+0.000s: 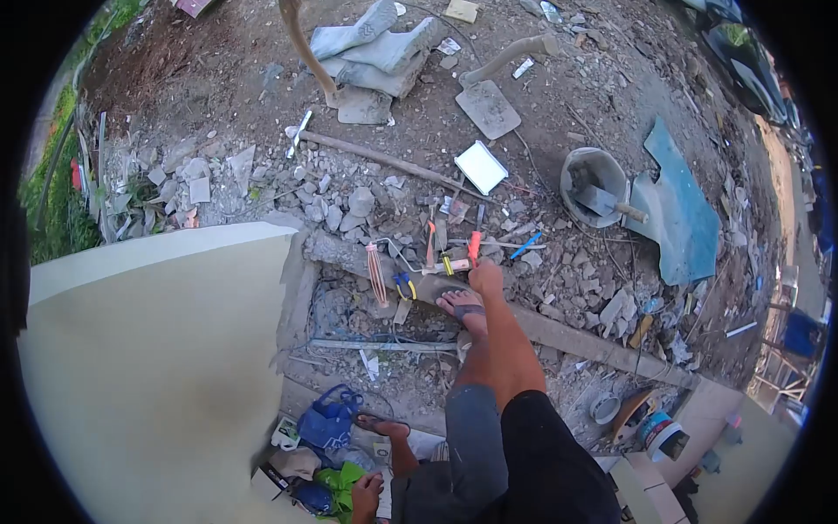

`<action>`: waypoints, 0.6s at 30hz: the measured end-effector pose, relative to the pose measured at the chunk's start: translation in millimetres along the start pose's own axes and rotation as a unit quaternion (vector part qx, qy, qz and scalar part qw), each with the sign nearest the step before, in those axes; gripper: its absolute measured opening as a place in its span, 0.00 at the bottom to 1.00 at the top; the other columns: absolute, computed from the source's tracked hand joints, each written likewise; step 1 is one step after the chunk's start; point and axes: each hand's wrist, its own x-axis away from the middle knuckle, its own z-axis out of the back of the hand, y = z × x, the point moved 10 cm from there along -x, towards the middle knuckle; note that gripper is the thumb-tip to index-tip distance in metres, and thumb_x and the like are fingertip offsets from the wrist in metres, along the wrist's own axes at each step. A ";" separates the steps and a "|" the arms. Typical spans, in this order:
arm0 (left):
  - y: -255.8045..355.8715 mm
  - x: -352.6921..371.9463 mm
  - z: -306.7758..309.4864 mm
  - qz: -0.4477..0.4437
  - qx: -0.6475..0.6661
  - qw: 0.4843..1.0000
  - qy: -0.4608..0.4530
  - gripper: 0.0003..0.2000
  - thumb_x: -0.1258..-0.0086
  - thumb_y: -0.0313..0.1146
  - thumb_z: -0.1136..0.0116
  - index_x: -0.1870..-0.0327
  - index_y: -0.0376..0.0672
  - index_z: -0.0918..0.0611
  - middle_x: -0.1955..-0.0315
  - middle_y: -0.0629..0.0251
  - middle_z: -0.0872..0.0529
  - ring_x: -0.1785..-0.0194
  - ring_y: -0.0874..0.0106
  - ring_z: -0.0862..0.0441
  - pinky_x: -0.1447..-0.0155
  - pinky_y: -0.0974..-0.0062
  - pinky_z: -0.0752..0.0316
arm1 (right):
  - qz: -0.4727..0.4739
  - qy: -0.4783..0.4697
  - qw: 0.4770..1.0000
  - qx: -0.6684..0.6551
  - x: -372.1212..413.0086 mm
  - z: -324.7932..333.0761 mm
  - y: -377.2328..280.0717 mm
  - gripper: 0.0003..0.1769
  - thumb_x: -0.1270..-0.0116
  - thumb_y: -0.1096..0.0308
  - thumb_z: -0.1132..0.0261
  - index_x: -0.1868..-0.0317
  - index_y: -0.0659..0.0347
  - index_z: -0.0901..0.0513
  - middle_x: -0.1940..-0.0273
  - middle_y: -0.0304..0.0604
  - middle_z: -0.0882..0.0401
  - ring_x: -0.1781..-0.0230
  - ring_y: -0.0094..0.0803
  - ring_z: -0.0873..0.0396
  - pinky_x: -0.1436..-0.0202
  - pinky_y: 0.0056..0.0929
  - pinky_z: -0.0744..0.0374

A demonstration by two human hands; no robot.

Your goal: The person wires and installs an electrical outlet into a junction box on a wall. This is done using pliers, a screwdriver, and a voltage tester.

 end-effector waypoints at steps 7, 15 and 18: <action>-31.7 8.5 -54.6 0.080 -0.034 0.996 -0.034 0.16 0.26 0.40 0.43 0.47 0.38 0.15 0.50 0.52 0.14 0.45 0.57 0.18 0.39 0.64 0.26 | 0.090 -0.007 0.996 -0.006 -124.8 -98.2 -6.4 0.15 0.40 0.63 0.34 0.54 0.60 0.16 0.58 0.60 0.15 0.55 0.58 0.16 0.48 0.51 0.20; 8.2 16.8 -74.6 -0.003 -0.041 0.997 -0.065 0.18 0.28 0.43 0.40 0.48 0.38 0.15 0.53 0.53 0.13 0.48 0.60 0.17 0.40 0.64 0.25 | 0.211 0.001 0.974 -0.079 -48.2 -72.8 -47.4 0.18 0.40 0.63 0.34 0.51 0.64 0.17 0.61 0.58 0.15 0.57 0.53 0.16 0.51 0.47 0.20; 37.4 24.7 -87.2 -0.089 -0.067 0.987 -0.116 0.17 0.30 0.41 0.39 0.48 0.37 0.16 0.54 0.53 0.12 0.50 0.60 0.16 0.43 0.65 0.24 | 0.223 -0.081 0.968 -0.087 40.1 -27.2 -91.0 0.21 0.42 0.61 0.34 0.51 0.65 0.16 0.65 0.60 0.15 0.62 0.54 0.15 0.56 0.45 0.19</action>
